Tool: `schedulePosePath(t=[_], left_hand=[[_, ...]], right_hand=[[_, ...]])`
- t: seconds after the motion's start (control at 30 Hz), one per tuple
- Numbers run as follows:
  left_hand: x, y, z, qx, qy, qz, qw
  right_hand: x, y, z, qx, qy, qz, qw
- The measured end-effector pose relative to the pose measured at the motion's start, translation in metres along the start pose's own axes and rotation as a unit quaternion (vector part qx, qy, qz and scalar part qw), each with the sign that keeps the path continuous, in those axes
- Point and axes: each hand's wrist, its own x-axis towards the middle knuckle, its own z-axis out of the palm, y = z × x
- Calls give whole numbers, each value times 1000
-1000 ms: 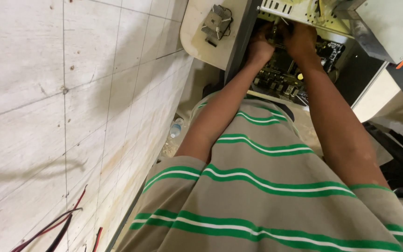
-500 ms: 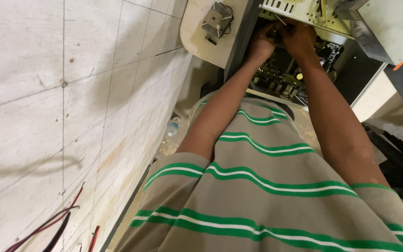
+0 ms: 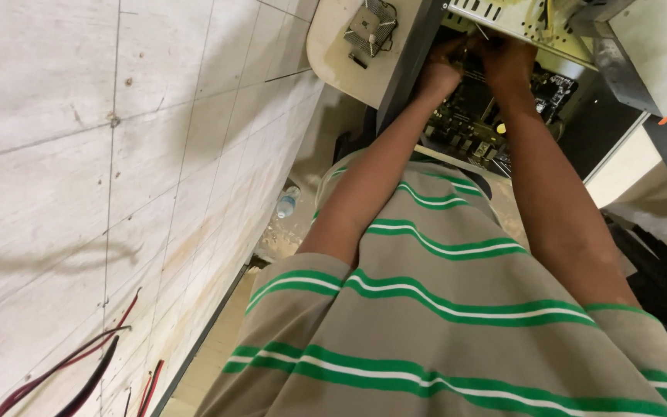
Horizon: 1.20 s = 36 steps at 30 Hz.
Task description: Repositioning and installing a motherboard into a computer case using a screwdriver for alignment and fastening.
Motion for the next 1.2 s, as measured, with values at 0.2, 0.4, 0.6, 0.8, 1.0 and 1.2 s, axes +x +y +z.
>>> schedulePosePath(t=[0.2, 0.4, 0.6, 0.8, 1.0, 1.2], left_hand=[[-2, 11, -1, -32, 18, -25, 999], [0, 21, -3, 24, 19, -67, 997], [18, -31, 23, 23, 92, -28, 995], [5, 4, 4, -6, 51, -112, 992], [2, 14, 1, 22, 46, -95, 994], [-2, 17, -2, 19, 19, -95, 995]], right_hand=[[0, 16, 6, 21, 1, -15, 1000], [0, -25, -13, -65, -15, -45, 997], [7, -27, -17, -221, -84, -132, 963], [9, -30, -19, -211, -132, -112, 962], [7, -29, -19, -166, -137, -68, 974], [-2, -4, -4, -51, -4, -68, 996]])
